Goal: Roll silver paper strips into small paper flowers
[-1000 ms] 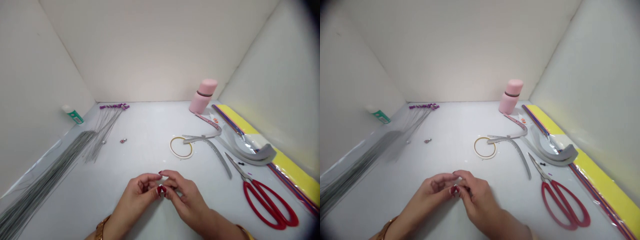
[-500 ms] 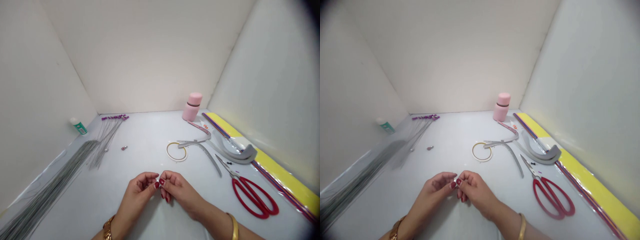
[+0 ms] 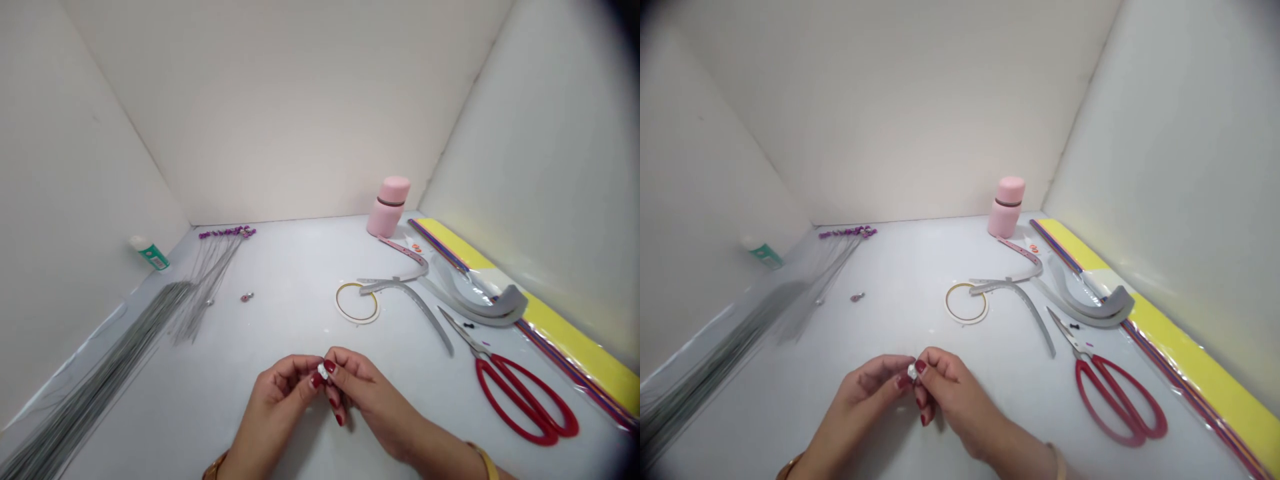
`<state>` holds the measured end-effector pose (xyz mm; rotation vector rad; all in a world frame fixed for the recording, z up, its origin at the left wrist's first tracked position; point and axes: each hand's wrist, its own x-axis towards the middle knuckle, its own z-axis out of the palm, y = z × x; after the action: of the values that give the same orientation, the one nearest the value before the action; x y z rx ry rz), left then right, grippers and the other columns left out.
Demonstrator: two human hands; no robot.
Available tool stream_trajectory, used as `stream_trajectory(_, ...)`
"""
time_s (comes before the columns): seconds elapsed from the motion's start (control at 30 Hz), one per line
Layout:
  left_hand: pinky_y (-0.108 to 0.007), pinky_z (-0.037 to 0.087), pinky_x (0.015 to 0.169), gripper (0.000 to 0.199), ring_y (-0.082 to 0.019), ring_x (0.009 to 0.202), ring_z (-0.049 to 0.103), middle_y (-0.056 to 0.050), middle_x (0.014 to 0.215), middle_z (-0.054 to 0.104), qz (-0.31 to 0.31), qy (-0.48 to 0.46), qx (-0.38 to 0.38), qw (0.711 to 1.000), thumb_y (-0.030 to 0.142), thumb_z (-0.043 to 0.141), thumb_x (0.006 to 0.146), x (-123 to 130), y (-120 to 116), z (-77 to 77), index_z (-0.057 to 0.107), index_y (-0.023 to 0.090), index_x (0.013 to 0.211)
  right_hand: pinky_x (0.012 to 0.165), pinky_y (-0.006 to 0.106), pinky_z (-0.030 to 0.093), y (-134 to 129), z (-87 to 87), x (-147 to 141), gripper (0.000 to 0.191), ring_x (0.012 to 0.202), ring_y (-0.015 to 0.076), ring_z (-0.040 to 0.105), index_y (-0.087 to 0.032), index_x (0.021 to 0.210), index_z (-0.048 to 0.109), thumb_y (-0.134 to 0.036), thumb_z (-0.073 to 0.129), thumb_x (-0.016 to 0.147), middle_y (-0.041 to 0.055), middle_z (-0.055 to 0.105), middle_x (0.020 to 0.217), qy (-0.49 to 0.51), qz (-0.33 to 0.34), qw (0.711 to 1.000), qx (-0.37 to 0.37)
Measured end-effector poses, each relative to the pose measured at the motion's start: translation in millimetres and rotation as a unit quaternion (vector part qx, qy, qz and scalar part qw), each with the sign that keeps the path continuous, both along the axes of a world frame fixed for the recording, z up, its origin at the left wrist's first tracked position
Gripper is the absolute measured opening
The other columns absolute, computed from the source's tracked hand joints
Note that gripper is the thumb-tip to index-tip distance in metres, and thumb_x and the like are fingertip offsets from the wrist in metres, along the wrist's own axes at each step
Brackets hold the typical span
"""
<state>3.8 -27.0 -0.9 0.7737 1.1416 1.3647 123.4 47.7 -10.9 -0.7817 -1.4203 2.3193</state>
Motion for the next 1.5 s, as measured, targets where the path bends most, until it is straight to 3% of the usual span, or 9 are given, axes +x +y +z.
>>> stream_trajectory(0.13, -0.028, 0.048, 0.065, 0.012, -0.017, 0.063, 0.063, -0.005, 0.067, 0.069, 0.02, 0.051, 0.018, 0.998, 0.021, 0.056, 0.08, 1, 0, -0.2, 0.063, 0.012, 0.084, 0.042, 0.016, 0.03, 1, -0.6, 2, 0.028, 0.04, 0.0048, 0.037, -0.017, 0.068, 0.042, -0.04, 0.046, 0.084, -0.0065, 0.044, 0.052, 0.004, 0.012, 1.0, -0.003)
stream_trajectory(0.27, -0.027, 0.05, 0.06, 0.014, -0.017, 0.062, 0.062, -0.004, 0.068, 0.067, 0.038, 0.077, 0.023, 0.996, 0.024, 0.056, 0.08, 1, -3, -2.0, 0.064, 0.014, 0.084, 0.051, 0.019, 0.036, 0, 1.3, 9, 0.028, 0.05, 0.0083, 0.044, -0.017, 0.075, 0.044, -0.039, 0.034, 0.09, -0.0039, 0.046, 0.057, -0.031, 0.041, 0.986, 0.156)
stream_trajectory(0.4, -0.022, 0.049, 0.065, 0.007, -0.016, 0.073, 0.062, -0.005, 0.079, 0.065, 0.079, 0.18, 0.019, 0.98, 0.019, 0.06, 0.076, -1, -6, -1.2, 0.066, 0.017, 0.08, 0.055, 0.023, 0.038, 2, 5.2, 15, 0.02, 0.057, 0.0128, 0.047, -0.018, 0.081, 0.044, -0.03, 0.029, 0.09, 0.0002, 0.051, 0.063, -0.086, 0.09, 0.92, 0.372)
stream_trajectory(0.53, -0.019, 0.048, 0.062, 0.006, -0.014, 0.07, 0.06, -0.003, 0.076, 0.064, 0.113, 0.23, 0.06, 0.965, 0.017, 0.06, 0.075, 1, -9, -3.5, 0.065, 0.018, 0.077, 0.054, 0.025, 0.039, 4, 4.0, 17, 0.016, 0.058, 0.0152, 0.049, -0.019, 0.082, 0.042, -0.025, 0.028, 0.088, 0.0041, 0.055, 0.068, -0.128, 0.112, 0.872, 0.459)
stream_trajectory(0.77, -0.02, 0.048, 0.06, 0.018, -0.014, 0.065, 0.061, -0.002, 0.073, 0.064, 0.101, 0.321, 0.147, 0.93, 0.005, 0.058, 0.071, -3, -8, -1.9, 0.062, 0.021, 0.077, 0.053, 0.027, 0.039, 4, 6.3, 15, 0.026, 0.055, 0.0162, 0.05, -0.018, 0.079, 0.043, -0.031, 0.023, 0.089, 0.0052, 0.055, 0.065, -0.119, 0.121, 0.878, 0.447)
stream_trajectory(0.97, -0.023, 0.048, 0.056, 0.021, -0.015, 0.06, 0.061, -0.005, 0.069, 0.065, 0.058, 0.348, 0.166, 0.921, 0.002, 0.056, 0.069, -7, -8, 2.6, 0.062, 0.021, 0.078, 0.05, 0.022, 0.04, 2, 10.9, 13, 0.036, 0.049, 0.0117, 0.05, -0.019, 0.072, 0.043, -0.047, 0.027, 0.088, -0.0022, 0.046, 0.053, -0.058, 0.12, 0.97, 0.205)
stream_trajectory(1.13, -0.023, 0.05, 0.058, 0.033, -0.017, 0.064, 0.063, -0.006, 0.073, 0.067, 0.031, 0.395, 0.198, 0.896, -0.003, 0.057, 0.066, -8, -11, 3.9, 0.062, 0.022, 0.087, 0.044, 0.019, 0.036, 0, 10.8, 12, 0.035, 0.045, 0.0096, 0.048, -0.018, 0.073, 0.043, -0.049, 0.033, 0.087, -0.0046, 0.041, 0.053, -0.039, 0.128, 0.986, 0.104)
stream_trajectory(1.27, -0.023, 0.051, 0.056, 0.032, -0.017, 0.063, 0.063, -0.007, 0.074, 0.067, 0.046, 0.392, 0.202, 0.896, -0.002, 0.057, 0.067, -9, -13, 4.6, 0.063, 0.023, 0.087, 0.05, 0.022, 0.041, 1, 18.7, 14, 0.034, 0.05, 0.0124, 0.051, -0.02, 0.072, 0.043, -0.045, 0.027, 0.089, -0.0025, 0.046, 0.053, -0.066, 0.137, 0.967, 0.202)
stream_trajectory(1.5, -0.025, 0.052, 0.058, 0.036, -0.018, 0.065, 0.063, -0.006, 0.075, 0.067, 0.057, 0.387, 0.203, 0.898, -0.002, 0.058, 0.067, -9, -14, 3.1, 0.063, 0.024, 0.09, 0.048, 0.023, 0.041, 3, 30.1, 21, 0.023, 0.052, 0.0156, 0.054, -0.024, 0.069, 0.044, -0.027, 0.032, 0.088, 0.0016, 0.059, 0.06, -0.138, 0.114, 0.849, 0.497)
